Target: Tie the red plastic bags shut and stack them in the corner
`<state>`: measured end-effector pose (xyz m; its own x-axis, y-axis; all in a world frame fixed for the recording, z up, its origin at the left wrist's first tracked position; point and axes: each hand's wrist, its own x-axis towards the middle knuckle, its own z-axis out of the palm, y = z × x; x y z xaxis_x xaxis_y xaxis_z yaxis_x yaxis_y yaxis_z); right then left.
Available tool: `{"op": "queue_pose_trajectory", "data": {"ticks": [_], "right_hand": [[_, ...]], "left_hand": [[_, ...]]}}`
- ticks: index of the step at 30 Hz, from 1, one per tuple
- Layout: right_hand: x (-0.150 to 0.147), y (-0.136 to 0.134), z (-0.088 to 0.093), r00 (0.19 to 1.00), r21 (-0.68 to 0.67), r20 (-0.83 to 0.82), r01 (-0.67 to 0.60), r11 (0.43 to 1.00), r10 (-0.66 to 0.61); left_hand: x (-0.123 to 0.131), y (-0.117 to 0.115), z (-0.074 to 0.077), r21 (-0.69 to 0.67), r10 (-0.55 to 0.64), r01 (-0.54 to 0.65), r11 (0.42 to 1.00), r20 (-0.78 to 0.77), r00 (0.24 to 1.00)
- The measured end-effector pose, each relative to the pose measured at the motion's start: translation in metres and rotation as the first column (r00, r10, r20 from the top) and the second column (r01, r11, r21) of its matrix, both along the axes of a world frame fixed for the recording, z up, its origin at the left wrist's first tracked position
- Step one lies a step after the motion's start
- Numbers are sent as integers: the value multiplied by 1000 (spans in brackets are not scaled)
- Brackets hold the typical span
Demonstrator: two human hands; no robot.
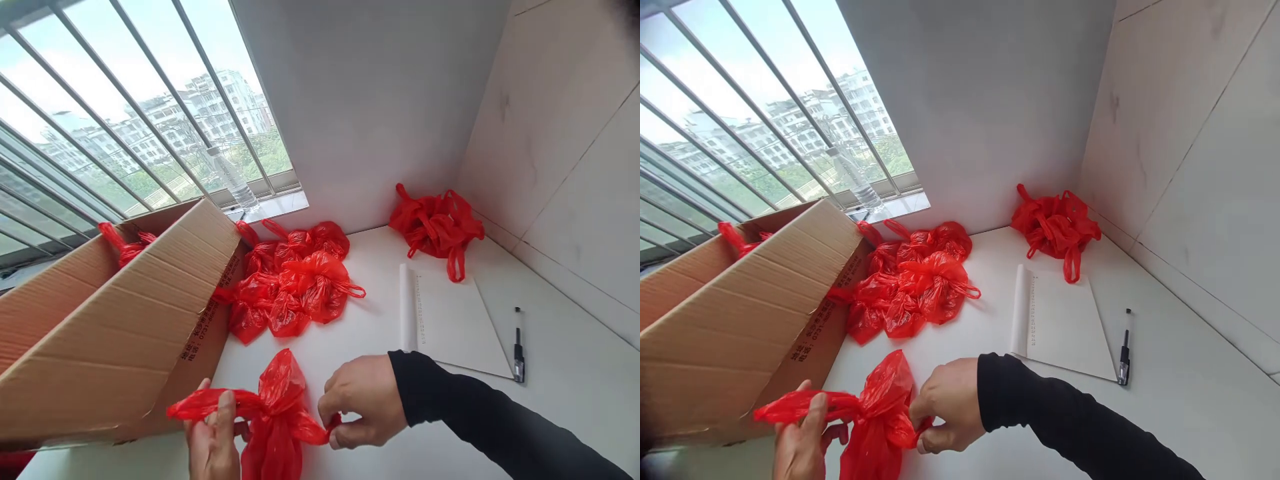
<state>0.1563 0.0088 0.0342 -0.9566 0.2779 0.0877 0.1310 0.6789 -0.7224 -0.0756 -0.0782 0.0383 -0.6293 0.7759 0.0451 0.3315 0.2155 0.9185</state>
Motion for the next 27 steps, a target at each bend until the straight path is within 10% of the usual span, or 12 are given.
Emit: {"op": "queue_pose_trajectory", "data": {"ticks": [5,9,16,27], "right_hand": [[-5,-14,3,994,12,105,-42,999,41],[0,-18,10,986,-12,163,-45,999,46],[11,-18,21,989,-44,135,63,997,-56],[11,-4,6,983,44,172,62,997,-69]], "left_hand": [[9,-28,-29,-266,-76,-34,963,-395,916],[-4,-24,-37,-372,-222,92,924,-324,920],[-20,8,0,-88,-118,95,992,-308,944],[-41,134,45,216,10,79,973,-382,924]]}}
